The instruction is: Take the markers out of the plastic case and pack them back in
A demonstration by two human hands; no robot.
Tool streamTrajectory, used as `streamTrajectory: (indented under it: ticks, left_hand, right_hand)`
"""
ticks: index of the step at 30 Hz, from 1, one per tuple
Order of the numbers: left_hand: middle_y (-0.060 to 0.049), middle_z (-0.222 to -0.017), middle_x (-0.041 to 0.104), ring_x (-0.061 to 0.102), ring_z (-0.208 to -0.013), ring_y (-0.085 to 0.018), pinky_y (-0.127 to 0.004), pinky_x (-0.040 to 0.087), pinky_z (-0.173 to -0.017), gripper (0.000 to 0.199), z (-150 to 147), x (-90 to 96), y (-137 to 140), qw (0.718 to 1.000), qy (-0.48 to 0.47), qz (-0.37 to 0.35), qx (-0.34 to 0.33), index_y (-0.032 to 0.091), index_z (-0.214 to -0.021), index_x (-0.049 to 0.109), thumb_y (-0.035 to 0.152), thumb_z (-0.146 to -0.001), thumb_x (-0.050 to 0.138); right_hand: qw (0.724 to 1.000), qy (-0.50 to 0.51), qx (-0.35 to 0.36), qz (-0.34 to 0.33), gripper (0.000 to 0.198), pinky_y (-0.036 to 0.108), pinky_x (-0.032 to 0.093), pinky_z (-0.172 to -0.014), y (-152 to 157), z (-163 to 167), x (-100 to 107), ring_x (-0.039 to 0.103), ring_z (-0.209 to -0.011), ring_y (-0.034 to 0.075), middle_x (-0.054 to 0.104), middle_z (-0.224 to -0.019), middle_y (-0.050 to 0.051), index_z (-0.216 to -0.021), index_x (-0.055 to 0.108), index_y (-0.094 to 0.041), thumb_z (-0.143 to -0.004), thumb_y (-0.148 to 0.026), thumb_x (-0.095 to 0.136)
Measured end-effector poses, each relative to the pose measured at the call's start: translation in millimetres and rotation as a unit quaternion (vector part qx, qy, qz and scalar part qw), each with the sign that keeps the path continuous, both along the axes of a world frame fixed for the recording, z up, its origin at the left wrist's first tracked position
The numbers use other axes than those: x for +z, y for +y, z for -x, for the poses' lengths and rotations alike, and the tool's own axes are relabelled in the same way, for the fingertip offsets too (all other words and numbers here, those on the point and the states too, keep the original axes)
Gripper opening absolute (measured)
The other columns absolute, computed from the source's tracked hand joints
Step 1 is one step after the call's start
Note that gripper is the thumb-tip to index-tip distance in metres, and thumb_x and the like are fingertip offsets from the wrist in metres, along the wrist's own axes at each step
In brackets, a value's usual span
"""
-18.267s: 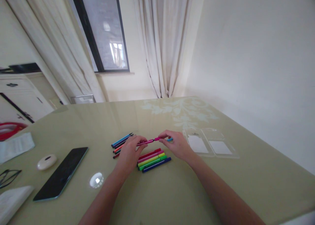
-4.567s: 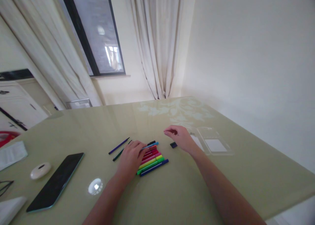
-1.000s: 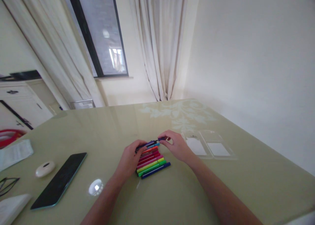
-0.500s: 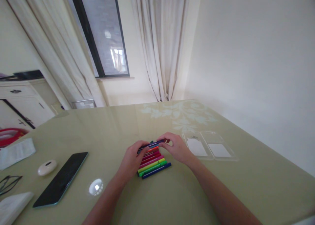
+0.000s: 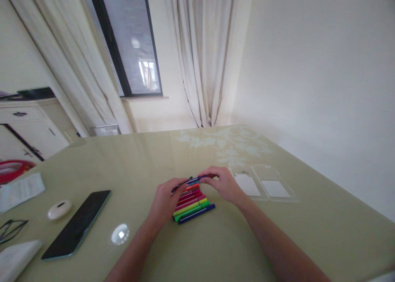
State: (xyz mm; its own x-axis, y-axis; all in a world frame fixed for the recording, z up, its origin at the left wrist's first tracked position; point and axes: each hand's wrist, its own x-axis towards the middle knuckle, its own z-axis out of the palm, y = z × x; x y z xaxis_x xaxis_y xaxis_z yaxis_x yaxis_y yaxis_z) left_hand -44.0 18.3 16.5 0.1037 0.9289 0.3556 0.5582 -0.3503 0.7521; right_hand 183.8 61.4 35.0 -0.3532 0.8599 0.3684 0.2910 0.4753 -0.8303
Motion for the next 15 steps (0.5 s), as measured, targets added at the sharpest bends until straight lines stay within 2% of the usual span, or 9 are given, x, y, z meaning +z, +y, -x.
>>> streamTrajectory:
  ticks: [15]
  left_hand:
    - [-0.002, -0.101, 0.081, 0.075, -0.088, -0.021, -0.030, 0.057, -0.079, 0.027, -2.2, 0.7, -3.4, 1.000, -0.003, -0.005, 0.003, 0.024, -0.105, 0.080, 0.034, -0.094, 0.058]
  right_hand:
    - [1.000, 0.007, 0.006, 0.014, 0.015, 0.030, 0.049, -0.074, -1.6, 1.1, -0.9, 0.068, -0.079, 0.019, 0.078, -0.084, 0.004, -0.092, 0.083, -0.022, -0.084, -0.032, 0.075]
